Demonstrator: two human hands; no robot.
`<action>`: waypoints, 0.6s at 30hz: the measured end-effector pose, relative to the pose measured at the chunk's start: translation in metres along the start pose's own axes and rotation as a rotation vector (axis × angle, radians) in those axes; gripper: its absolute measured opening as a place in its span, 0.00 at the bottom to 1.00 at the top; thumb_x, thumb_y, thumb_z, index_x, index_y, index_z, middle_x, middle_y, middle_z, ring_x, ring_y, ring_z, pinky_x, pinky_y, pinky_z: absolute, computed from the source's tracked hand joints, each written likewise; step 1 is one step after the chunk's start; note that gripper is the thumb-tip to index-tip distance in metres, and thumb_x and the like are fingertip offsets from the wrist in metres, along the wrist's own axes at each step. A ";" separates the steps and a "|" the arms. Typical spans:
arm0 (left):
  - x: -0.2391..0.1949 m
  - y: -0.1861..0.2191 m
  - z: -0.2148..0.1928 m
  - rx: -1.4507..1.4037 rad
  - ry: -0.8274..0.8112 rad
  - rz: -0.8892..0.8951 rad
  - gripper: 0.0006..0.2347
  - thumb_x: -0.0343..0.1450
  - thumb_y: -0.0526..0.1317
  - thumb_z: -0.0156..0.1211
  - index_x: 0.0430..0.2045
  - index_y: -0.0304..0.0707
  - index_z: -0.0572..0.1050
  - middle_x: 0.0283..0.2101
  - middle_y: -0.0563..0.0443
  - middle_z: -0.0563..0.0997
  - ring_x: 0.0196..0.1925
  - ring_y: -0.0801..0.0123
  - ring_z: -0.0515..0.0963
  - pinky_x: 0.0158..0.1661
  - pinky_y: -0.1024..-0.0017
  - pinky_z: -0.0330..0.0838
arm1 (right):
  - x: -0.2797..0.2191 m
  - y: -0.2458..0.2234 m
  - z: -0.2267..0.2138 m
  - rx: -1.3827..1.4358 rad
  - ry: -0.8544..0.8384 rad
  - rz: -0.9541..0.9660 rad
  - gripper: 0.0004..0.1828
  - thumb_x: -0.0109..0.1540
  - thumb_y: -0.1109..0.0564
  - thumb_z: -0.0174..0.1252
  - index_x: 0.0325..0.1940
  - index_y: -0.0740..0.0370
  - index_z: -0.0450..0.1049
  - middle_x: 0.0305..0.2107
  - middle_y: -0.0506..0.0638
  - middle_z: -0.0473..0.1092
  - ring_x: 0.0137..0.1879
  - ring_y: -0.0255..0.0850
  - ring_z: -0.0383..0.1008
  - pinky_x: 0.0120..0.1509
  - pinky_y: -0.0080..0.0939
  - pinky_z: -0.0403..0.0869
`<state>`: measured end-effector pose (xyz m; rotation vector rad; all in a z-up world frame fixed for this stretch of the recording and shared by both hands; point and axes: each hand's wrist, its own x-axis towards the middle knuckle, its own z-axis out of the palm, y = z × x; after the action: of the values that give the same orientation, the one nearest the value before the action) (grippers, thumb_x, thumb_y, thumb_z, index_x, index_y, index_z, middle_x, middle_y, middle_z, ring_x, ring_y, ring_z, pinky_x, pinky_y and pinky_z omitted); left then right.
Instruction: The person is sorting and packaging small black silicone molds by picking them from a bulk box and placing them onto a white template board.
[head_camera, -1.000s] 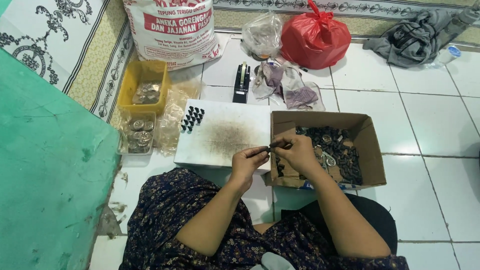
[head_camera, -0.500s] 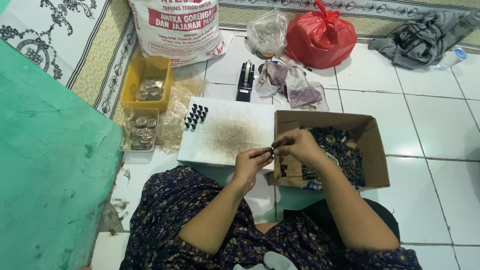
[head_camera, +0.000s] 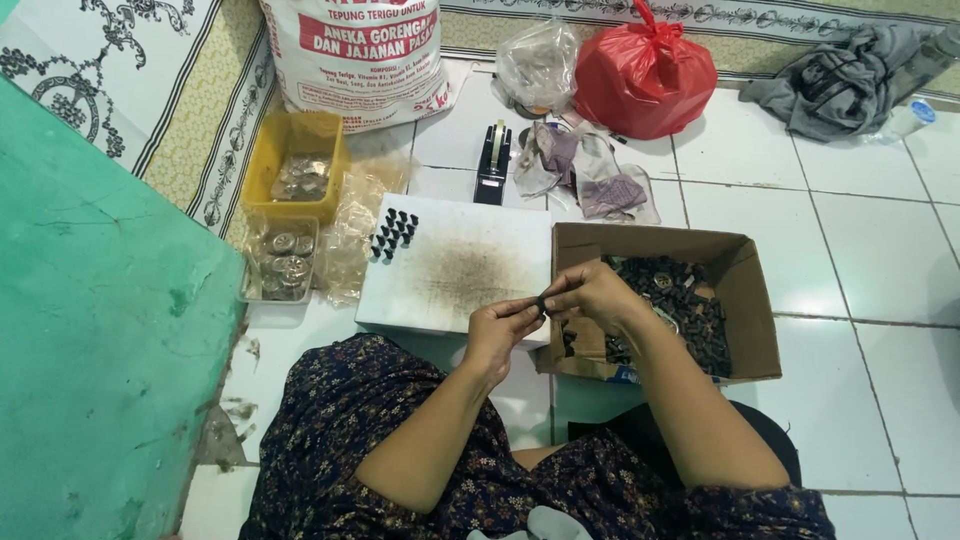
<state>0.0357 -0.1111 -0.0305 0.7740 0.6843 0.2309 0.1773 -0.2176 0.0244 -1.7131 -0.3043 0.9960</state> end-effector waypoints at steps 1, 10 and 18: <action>0.000 0.001 0.000 -0.004 0.003 0.001 0.13 0.66 0.28 0.71 0.44 0.21 0.80 0.42 0.32 0.82 0.45 0.54 0.85 0.47 0.66 0.84 | 0.001 -0.001 0.001 -0.004 -0.003 0.002 0.12 0.50 0.75 0.71 0.36 0.78 0.79 0.31 0.68 0.74 0.40 0.56 0.81 0.44 0.55 0.85; 0.009 0.021 -0.010 -0.095 0.082 -0.001 0.15 0.68 0.28 0.68 0.48 0.21 0.77 0.47 0.28 0.81 0.48 0.52 0.84 0.49 0.65 0.82 | 0.006 -0.018 0.033 -0.003 0.010 -0.004 0.13 0.53 0.72 0.71 0.41 0.77 0.80 0.31 0.64 0.74 0.39 0.49 0.80 0.44 0.48 0.85; -0.003 0.078 -0.058 -0.071 0.313 0.178 0.11 0.68 0.27 0.67 0.44 0.20 0.79 0.43 0.29 0.82 0.44 0.52 0.85 0.47 0.65 0.82 | 0.048 -0.014 0.112 -0.110 -0.008 -0.209 0.16 0.54 0.60 0.74 0.45 0.65 0.84 0.30 0.60 0.78 0.35 0.41 0.78 0.38 0.36 0.80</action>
<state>0.0001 -0.0250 -0.0030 0.7382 0.8977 0.5439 0.1281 -0.1068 0.0069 -1.7358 -0.5412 0.8457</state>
